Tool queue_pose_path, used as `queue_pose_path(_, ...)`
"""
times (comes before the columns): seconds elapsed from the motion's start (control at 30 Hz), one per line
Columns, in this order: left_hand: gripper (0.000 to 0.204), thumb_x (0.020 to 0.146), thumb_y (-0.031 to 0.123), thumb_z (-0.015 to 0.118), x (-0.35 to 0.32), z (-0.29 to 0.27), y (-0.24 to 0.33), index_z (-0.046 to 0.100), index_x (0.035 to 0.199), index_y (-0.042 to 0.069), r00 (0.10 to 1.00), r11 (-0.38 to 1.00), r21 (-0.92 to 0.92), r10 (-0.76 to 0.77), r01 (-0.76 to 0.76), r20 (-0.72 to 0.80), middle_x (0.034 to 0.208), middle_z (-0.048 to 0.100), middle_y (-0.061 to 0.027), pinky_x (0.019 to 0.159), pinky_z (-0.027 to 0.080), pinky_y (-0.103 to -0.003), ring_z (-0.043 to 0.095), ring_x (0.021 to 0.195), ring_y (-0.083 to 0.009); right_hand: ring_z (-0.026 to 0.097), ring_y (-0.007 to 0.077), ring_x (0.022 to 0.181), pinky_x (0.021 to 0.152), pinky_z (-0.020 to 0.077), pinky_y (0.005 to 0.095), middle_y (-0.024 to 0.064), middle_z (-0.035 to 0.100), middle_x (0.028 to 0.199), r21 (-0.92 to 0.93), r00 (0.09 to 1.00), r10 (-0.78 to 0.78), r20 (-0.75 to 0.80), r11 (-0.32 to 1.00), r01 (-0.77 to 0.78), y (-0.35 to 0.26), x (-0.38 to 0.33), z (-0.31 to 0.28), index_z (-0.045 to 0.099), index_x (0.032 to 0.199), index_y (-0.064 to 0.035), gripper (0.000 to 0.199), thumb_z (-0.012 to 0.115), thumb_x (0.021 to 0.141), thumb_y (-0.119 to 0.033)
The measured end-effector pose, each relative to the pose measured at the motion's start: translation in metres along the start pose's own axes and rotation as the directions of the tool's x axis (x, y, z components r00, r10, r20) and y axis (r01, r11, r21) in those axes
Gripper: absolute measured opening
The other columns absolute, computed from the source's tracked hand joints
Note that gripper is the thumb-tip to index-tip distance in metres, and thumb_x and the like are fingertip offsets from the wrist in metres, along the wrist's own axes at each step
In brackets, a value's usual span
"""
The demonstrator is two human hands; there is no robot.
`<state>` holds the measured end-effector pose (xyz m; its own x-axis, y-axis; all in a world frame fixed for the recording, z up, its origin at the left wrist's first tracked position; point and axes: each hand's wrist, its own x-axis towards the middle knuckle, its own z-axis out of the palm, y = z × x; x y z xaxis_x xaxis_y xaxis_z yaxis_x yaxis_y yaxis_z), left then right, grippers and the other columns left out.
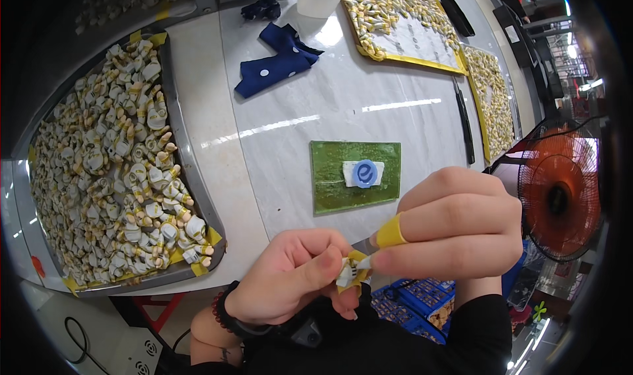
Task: The person repeatedly picks small white and yellow components from trays, joins them by hand, and places the assembled units onto a tray. The process is continuous and repetitive, with the person handling each unit individually.
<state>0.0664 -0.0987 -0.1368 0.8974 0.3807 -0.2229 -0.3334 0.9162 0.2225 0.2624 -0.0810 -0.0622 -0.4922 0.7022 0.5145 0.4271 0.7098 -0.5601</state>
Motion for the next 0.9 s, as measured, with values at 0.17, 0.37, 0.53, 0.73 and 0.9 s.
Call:
queue_pose_path(0.17, 0.033, 0.093, 0.032, 0.052, 0.002, 0.001, 0.001, 0.053, 0.093, -0.001, 0.997, 0.998, -0.052, -0.035, 0.038, 0.066, 0.076, 0.063, -0.0097, 0.063, 0.054, -0.026, 0.064, 0.067, -0.0151, 0.058, 0.0149, 0.058, 0.05, 0.0477, 0.0212, 0.0052, 0.063, 0.072, 0.015, 0.998, -0.054, -0.01, 0.998, 0.055, 0.003, -0.001, 0.008, 0.069, 0.074, -0.0052, 0.011, 0.069, 0.063, -0.006)
queue_pose_path(0.37, 0.032, 0.093, 0.031, 0.052, 0.003, 0.007, 0.003, 0.053, 0.091, 0.0, 0.997, 0.998, -0.047, -0.031, 0.034, 0.065, 0.074, 0.061, -0.007, 0.063, 0.052, -0.025, 0.062, 0.065, -0.0117, 0.059, 0.0153, 0.058, 0.05, 0.048, 0.0213, 0.0054, 0.063, 0.071, 0.036, 0.999, -0.053, 0.01, 0.998, 0.053, 0.005, 0.0, 0.006, 0.07, 0.073, -0.0042, 0.011, 0.069, 0.063, -0.01)
queue_pose_path(0.53, 0.03, 0.094, 0.03, 0.051, 0.003, 0.009, 0.003, 0.053, 0.09, 0.0, 0.998, 0.999, -0.029, -0.026, 0.028, 0.05, 0.076, 0.061, -0.0061, 0.065, 0.051, -0.024, 0.061, 0.068, -0.01, 0.059, 0.0156, 0.058, 0.05, 0.0479, 0.0212, 0.0058, 0.063, 0.071, 0.03, 1.0, -0.028, 0.01, 0.999, 0.027, 0.002, -0.003, 0.005, 0.07, 0.073, -0.0037, 0.013, 0.067, 0.065, -0.013)
queue_pose_path(0.73, 0.027, 0.092, 0.023, 0.055, 0.003, 0.011, 0.003, 0.054, 0.099, -0.004, 0.997, 0.988, 0.131, 0.081, -0.081, 0.005, 0.082, 0.062, -0.0069, 0.07, 0.051, -0.023, 0.06, 0.074, -0.0093, 0.059, 0.0161, 0.059, 0.05, 0.0477, 0.0213, 0.0072, 0.065, 0.073, 0.028, 1.0, 0.015, 0.004, 0.999, -0.015, -0.002, -0.006, 0.002, 0.07, 0.075, -0.0025, 0.015, 0.066, 0.067, -0.015)
queue_pose_path(0.9, 0.03, 0.086, 0.013, 0.064, -0.004, 0.023, 0.001, 0.056, 0.107, -0.006, 0.91, 0.807, 0.503, 0.404, -0.31, -0.087, 0.09, 0.064, -0.0083, 0.076, 0.05, -0.023, 0.061, 0.082, -0.0106, 0.06, 0.0169, 0.06, 0.051, 0.0484, 0.0223, 0.008, 0.065, 0.074, 0.061, 0.999, 0.027, -0.03, 0.998, -0.025, -0.001, -0.012, 0.001, 0.069, 0.076, -0.0012, 0.012, 0.066, 0.07, -0.012)
